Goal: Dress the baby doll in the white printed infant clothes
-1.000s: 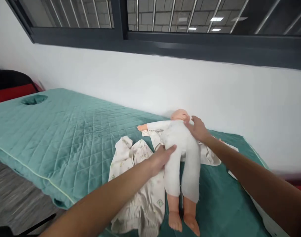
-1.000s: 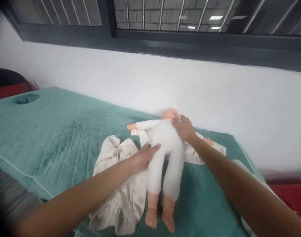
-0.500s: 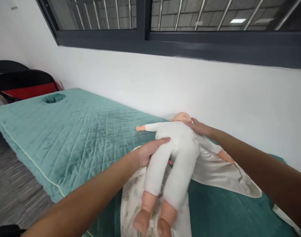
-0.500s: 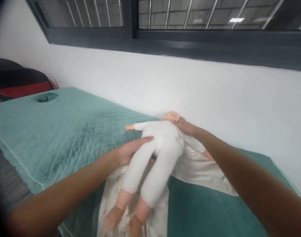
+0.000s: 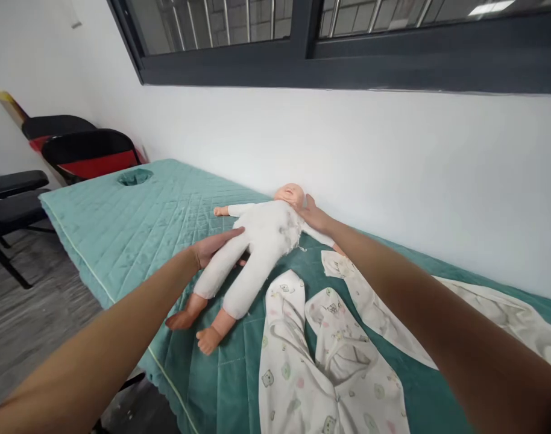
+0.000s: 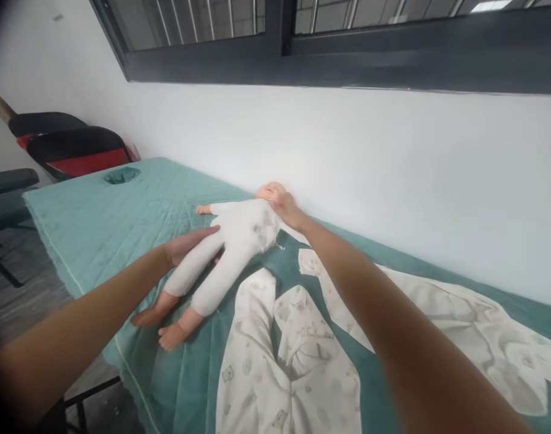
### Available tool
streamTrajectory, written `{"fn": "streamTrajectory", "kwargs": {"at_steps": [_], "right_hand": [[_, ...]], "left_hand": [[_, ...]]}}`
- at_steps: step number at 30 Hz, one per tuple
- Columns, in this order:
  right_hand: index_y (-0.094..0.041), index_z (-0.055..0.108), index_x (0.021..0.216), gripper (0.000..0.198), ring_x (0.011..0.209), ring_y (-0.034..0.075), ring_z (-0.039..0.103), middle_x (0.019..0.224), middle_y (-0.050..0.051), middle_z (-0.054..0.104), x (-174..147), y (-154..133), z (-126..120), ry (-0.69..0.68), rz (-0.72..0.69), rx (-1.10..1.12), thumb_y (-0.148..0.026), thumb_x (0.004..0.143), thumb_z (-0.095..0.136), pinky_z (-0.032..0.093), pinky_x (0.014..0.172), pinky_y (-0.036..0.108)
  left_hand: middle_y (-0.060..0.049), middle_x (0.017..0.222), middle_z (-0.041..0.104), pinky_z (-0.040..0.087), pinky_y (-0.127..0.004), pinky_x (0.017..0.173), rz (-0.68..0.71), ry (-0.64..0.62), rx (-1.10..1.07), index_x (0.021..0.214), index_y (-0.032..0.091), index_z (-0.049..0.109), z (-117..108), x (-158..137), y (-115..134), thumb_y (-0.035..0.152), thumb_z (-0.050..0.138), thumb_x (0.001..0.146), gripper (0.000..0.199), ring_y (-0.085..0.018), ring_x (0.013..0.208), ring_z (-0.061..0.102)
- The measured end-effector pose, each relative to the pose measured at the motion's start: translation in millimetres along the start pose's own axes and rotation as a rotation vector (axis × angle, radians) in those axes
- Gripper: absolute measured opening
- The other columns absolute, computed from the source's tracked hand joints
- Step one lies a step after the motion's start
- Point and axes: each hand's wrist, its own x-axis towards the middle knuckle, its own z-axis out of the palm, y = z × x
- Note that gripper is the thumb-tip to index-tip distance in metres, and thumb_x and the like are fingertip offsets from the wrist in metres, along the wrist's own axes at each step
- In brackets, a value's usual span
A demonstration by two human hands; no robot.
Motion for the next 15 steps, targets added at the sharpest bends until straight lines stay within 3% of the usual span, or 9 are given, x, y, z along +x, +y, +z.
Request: {"fn": "streamTrajectory", "kwargs": {"at_steps": [2,4,7,8,9,11,13,15], "right_hand": [[-0.014,0.034,0.149,0.089,0.125,0.032,0.059,0.144,0.019,0.056,-12.9,18.5,-12.0,-0.027,0.127,-0.15,-0.08,0.089,0.029,0.05,0.102,0.042],[-0.013,0.048,0.138,0.08,0.113,0.032,0.065,0.128,0.02,0.066,-40.0,40.1,-35.2,-0.044,0.219,-0.261,-0.074,0.094,0.019,0.051,0.096,0.041],[-0.017,0.067,0.102,0.067,0.103,0.034,0.067,0.103,0.017,0.073,-102.7,71.5,-79.9,-0.052,0.323,-0.404,-0.066,0.098,0.022,0.049,0.093,0.045],[-0.019,0.067,0.098,0.06,0.104,0.037,0.066,0.102,0.017,0.073,-126.6,80.8,-94.8,-0.04,0.366,-0.455,-0.066,0.096,0.03,0.048,0.093,0.048],[-0.02,0.068,0.097,0.054,0.105,0.039,0.065,0.102,0.017,0.073,-150.3,89.1,-108.9,-0.038,0.397,-0.497,-0.065,0.094,0.039,0.048,0.093,0.05],[-0.021,0.069,0.101,0.048,0.107,0.04,0.064,0.109,0.017,0.072,-193.4,101.2,-134.2,-0.081,0.443,-0.676,-0.062,0.092,0.046,0.048,0.091,0.049],[-0.02,0.069,0.107,0.043,0.108,0.04,0.063,0.115,0.019,0.071,-227.3,105.6,-155.0,-0.126,0.47,-0.819,-0.054,0.094,0.047,0.049,0.088,0.049],[-0.018,0.07,0.108,0.039,0.107,0.039,0.064,0.117,0.019,0.071,-251.5,101.0,-170.7,-0.148,0.462,-0.879,-0.044,0.095,0.044,0.049,0.087,0.048]], "left_hand": [[-0.013,0.09,0.075,0.059,-0.041,0.071,0.068,0.147,0.049,0.102,0.016,0.071,0.1,-6.8,1.4,0.064,0.063,0.078,0.054,-0.029,0.083,0.072],[-0.016,0.101,0.074,0.058,-0.038,0.078,0.105,0.31,0.149,0.106,0.01,0.068,6.8,-22.8,1.6,0.06,0.055,0.086,0.056,-0.028,0.091,0.071],[-0.017,0.119,0.068,0.055,-0.038,0.088,0.226,0.665,0.355,0.12,0.011,0.061,33.8,-72.3,-6.8,0.049,0.043,0.096,0.048,-0.027,0.104,0.068],[-0.015,0.125,0.066,0.055,-0.039,0.091,0.332,0.695,0.437,0.125,0.015,0.058,47.1,-94.9,-13.0,0.043,0.043,0.096,0.042,-0.027,0.109,0.067],[-0.013,0.129,0.065,0.054,-0.039,0.095,0.48,0.598,0.554,0.129,0.019,0.056,61.8,-118.7,-20.7,0.034,0.042,0.097,0.038,-0.025,0.114,0.065],[-0.009,0.143,0.057,0.047,-0.041,0.108,0.854,0.126,0.922,0.14,0.026,0.05,92.4,-164.2,-38.6,0.017,0.039,0.096,0.046,-0.023,0.131,0.055],[0.001,0.151,0.051,0.036,-0.044,0.118,0.981,-0.087,1.041,0.14,0.039,0.05,119.9,-197.3,-55.6,0.012,0.046,0.093,0.055,-0.022,0.141,0.044],[0.0,0.155,0.046,0.031,-0.047,0.12,0.99,-0.126,1.174,0.143,0.037,0.047,140.2,-212.1,-67.2,0.011,0.046,0.094,0.055,-0.023,0.146,0.037]]}}
